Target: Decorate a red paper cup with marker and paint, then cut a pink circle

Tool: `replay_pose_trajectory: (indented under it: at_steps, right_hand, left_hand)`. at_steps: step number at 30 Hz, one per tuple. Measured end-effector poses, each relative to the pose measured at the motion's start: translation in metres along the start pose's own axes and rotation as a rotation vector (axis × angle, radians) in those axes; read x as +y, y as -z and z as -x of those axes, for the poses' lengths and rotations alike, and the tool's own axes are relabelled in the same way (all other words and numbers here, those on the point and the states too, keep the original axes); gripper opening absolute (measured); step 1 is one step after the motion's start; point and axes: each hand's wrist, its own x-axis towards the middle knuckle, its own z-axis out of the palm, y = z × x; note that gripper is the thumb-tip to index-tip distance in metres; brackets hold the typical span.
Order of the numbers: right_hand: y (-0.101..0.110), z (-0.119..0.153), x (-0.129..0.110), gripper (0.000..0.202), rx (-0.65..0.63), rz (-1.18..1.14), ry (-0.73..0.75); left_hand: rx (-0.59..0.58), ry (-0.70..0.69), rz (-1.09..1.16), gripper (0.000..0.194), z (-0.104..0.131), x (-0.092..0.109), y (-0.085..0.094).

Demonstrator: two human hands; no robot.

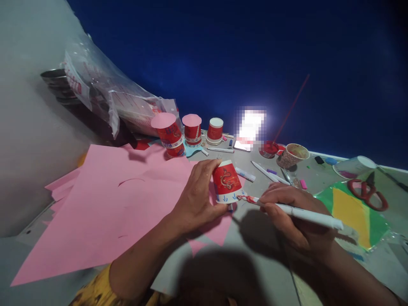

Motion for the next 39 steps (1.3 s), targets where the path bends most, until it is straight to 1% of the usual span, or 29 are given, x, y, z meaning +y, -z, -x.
replay_pose_trajectory:
  at_steps: [4, 9, 14, 22, 25, 28, 32, 37, 39]
  right_hand:
    - [-0.001, 0.002, 0.0, 0.019, 0.002, 0.006, 0.005]
    - [-0.001, 0.0, -0.002, 0.019, -0.047, 0.02, 0.017]
    - [-0.001, -0.003, -0.002, 0.017, -0.082, 0.043, 0.039]
    - [-0.001, 0.0, -0.002, 0.021, -0.038, 0.036, 0.014]
    - [-0.002, -0.001, -0.003, 0.022, -0.034, 0.048, 0.015]
    - [-0.002, -0.002, -0.003, 0.021, -0.074, 0.048, 0.025]
    - [-0.005, -0.001, -0.002, 0.018, -0.108, 0.021, 0.051]
    - [-0.011, 0.005, 0.0, 0.012, -0.076, -0.004, 0.01]
    - [-0.012, 0.005, 0.0, 0.011, -0.09, -0.012, 0.005]
  left_hand:
    - [-0.015, 0.002, -0.012, 0.088, -0.001, 0.002, 0.0]
    - [-0.04, 0.016, -0.025, 0.086, -0.002, 0.004, 0.001]
    - [-0.037, -0.015, -0.031, 0.083, -0.003, 0.005, 0.001]
    - [-0.037, 0.011, 0.014, 0.085, -0.001, 0.004, 0.0]
    - [-0.047, 0.001, -0.032, 0.085, -0.001, 0.005, 0.0]
    - [-0.04, -0.028, -0.099, 0.087, -0.001, 0.005, 0.0]
    - [-0.037, -0.031, -0.138, 0.09, 0.001, 0.004, -0.001]
    - [-0.029, -0.05, -0.176, 0.089, 0.001, 0.004, -0.001]
    - [-0.027, -0.055, -0.189, 0.089, 0.001, 0.004, -0.001]
